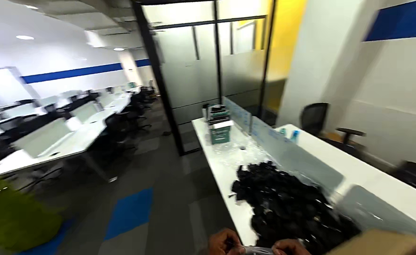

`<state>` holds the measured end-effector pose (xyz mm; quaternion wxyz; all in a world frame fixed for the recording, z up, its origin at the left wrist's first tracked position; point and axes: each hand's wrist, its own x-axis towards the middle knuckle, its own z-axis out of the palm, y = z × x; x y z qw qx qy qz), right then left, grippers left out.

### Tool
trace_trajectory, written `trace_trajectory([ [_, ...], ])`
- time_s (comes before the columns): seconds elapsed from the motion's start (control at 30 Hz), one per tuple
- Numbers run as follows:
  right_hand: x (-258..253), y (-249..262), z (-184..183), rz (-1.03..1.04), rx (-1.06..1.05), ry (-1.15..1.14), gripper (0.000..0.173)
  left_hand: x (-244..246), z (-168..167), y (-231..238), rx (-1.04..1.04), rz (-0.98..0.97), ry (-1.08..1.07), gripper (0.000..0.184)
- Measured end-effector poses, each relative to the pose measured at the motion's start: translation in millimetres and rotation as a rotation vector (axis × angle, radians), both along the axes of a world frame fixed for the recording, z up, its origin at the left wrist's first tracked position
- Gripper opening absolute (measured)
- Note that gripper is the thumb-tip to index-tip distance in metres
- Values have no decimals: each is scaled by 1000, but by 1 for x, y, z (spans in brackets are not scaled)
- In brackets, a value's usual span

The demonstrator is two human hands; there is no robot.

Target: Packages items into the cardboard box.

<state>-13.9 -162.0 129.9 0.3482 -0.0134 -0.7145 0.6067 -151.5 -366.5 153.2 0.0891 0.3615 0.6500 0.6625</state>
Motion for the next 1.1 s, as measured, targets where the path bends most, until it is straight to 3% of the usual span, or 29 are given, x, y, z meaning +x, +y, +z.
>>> trace_trajectory([
  [0.4,161,79,-4,-605,26,8,7,77,-2,175,-38,-469,119,25],
  [0.57,196,97,-23,-656,-43,-111,17,102,-23,220,-84,-568,44,25],
  [0.67,209,102,-33,-624,9,-244,40,112,-33,242,-111,-651,21,25],
  [0.73,211,103,-39,-655,151,-331,45,116,-38,255,-101,-713,18,25],
  [0.93,196,92,-42,-925,363,-503,28,111,-49,290,-60,-973,142,22],
  [1.1,185,79,-40,-1061,342,-573,15,102,-58,306,-61,-1126,262,22],
])
